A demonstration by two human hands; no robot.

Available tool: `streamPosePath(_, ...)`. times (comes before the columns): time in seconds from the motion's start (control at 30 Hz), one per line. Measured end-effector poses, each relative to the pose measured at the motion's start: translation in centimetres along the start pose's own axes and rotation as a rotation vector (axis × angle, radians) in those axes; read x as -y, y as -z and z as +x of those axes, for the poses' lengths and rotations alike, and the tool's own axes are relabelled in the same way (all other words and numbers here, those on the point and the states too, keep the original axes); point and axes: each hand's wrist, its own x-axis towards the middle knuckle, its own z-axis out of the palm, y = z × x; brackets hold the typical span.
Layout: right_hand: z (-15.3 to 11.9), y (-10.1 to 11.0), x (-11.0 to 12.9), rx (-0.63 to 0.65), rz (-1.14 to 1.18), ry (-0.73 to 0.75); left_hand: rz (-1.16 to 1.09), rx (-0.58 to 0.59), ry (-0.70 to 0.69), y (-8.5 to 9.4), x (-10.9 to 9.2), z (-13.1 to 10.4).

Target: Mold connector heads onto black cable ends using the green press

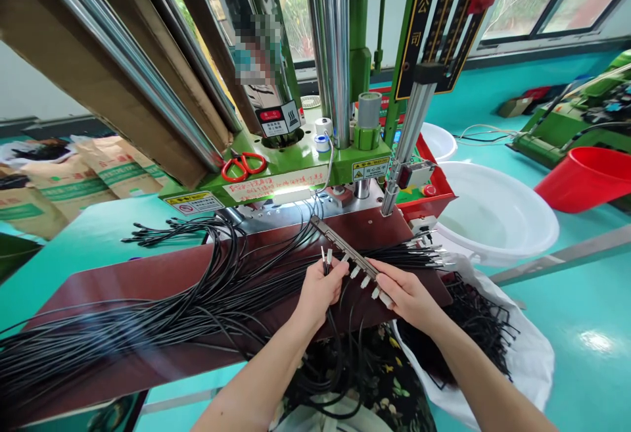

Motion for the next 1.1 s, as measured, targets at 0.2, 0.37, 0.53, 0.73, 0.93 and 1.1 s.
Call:
streamPosePath(0.2,-0.1,0.0,0.5,0.008,-0.376,0.166,0.005,-0.030,-0.026,0.3,-0.1,0.0)
streamPosePath(0.37,0.0,0.0,0.3,-0.008,-0.205,0.120,0.091,0.002,-0.075,0.8,-0.2,0.1)
streamPosePath(0.53,-0.1,-0.1,0.7,-0.026,-0.021,0.033,0.194,0.014,-0.111,1.8,-0.7,-0.1)
streamPosePath(0.73,-0.5,-0.5,1.5,-0.019,0.020,-0.067,0.105,0.235,-0.005,2.1,-1.2,-0.1)
streamPosePath(0.93,-0.5,-0.5,2.0,-0.004,-0.053,-0.067,0.015,0.277,0.080,2.1,-1.8,0.1)
streamPosePath(1.1,-0.5,-0.6,2.1,-0.007,-0.076,-0.069,-0.025,0.327,0.158,2.2,-2.3,0.5)
